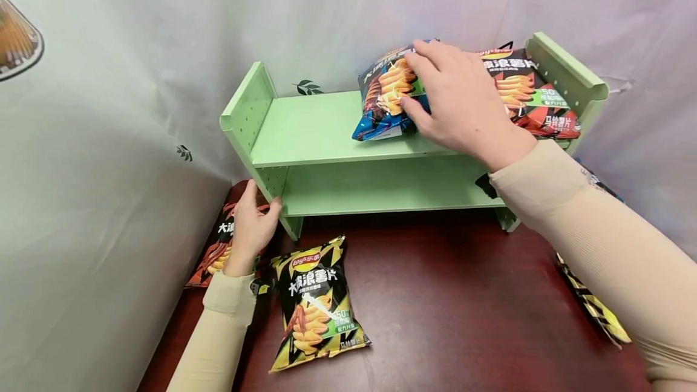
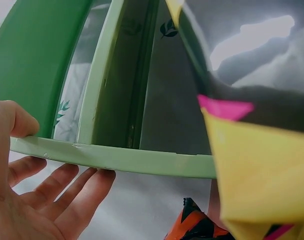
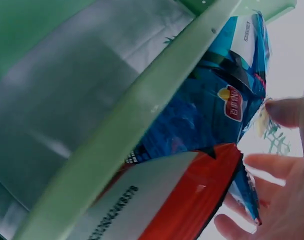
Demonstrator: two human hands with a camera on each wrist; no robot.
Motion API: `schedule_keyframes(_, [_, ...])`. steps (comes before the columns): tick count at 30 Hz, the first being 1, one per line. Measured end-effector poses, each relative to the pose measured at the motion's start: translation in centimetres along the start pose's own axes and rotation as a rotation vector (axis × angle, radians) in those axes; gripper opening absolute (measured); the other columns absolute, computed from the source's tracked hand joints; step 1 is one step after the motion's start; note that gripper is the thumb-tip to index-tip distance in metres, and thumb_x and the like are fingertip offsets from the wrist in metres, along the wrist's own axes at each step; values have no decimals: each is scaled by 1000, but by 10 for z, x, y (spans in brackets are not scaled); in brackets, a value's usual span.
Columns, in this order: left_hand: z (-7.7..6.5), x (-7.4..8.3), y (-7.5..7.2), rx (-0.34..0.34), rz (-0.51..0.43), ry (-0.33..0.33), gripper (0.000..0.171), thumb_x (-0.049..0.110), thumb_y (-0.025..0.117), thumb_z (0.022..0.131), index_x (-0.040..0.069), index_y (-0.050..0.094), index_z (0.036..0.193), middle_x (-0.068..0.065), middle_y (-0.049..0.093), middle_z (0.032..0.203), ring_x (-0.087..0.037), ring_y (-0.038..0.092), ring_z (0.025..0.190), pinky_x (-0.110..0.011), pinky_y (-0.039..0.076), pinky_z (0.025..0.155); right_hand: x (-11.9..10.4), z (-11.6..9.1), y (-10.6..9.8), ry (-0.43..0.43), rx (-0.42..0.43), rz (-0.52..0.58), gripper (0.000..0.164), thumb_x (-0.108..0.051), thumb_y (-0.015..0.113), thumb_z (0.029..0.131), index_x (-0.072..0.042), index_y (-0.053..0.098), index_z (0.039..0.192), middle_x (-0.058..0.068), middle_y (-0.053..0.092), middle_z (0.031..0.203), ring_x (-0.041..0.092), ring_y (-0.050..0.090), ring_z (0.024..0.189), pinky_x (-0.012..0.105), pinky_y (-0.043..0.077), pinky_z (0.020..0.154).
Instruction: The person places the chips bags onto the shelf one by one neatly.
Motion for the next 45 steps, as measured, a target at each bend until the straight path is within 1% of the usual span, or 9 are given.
schedule_keyframes(4, [3,2,-2,-9,10,0,42,16,64,86,15,56,127,-9,65,119,-25,60,109,-47,47,87,-5,2,7,-53,-61,-14,62,-42,51,95,-7,42,145,16,41,149,39,41,133,59,32,105])
schedule_keyframes(10, [9,7,-6,-21,11,13,42,16,64,86,14,56,128,-10,65,119,-26,61,108,-52,48,85,1,-7,15,-16,-100,-31,55,-47,48,97,-9,52,136,16,53,136,40,52,118,58,41,94])
schedule_keyframes(18, [15,11,-10,-26,26,21,41,15,65,86,14,57,126,-9,65,118,-25,60,110,-47,46,88,4,-16,18,-10,-143,-29,58,-52,45,97,-13,51,138,17,53,137,41,52,119,58,38,99])
schedule_keyframes(24, [16,10,-10,-24,27,15,42,15,65,86,15,56,127,-9,65,119,-24,60,110,-47,46,88,3,-19,15,-45,-126,-6,55,-49,48,96,-13,54,137,14,59,127,40,56,109,57,40,95])
schedule_keyframes(27, [16,10,-10,-24,20,17,43,15,65,86,14,56,128,-9,64,120,-24,59,111,-47,46,89,4,-20,14,-50,-120,15,54,-48,49,96,-15,53,138,14,58,129,40,54,112,57,37,97])
schedule_keyframes(30, [16,10,-9,-25,22,18,43,15,65,86,14,56,128,-8,64,121,-24,59,112,-47,46,89,5,-24,11,-58,-112,39,56,-47,51,96,-16,50,141,15,54,136,40,50,121,57,33,102])
schedule_keyframes(35, [15,9,-9,-29,27,17,43,16,65,86,15,56,128,-8,64,121,-25,60,111,-50,47,88,2,-35,-2,-119,-39,87,58,-43,60,92,-11,51,140,17,50,138,38,46,127,56,31,106])
schedule_keyframes(40, [16,9,-9,-26,20,25,44,16,65,86,15,56,129,-9,64,121,-25,60,111,-53,47,88,-5,-52,-21,-202,92,127,56,-35,66,87,-5,55,133,18,53,135,38,50,122,54,36,102])
schedule_keyframes(45, [16,9,-9,-22,15,25,44,15,65,85,14,56,128,-8,64,121,-24,60,111,-51,47,88,-14,-77,-37,-254,193,177,51,-35,61,87,-2,60,126,19,58,127,39,54,112,54,38,96])
Point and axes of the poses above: each hand's wrist, its own z-axis towards the middle knuckle, its own y-axis out of the palm, x = y × z, the point moved 10 cm from there along z, towards the middle knuckle
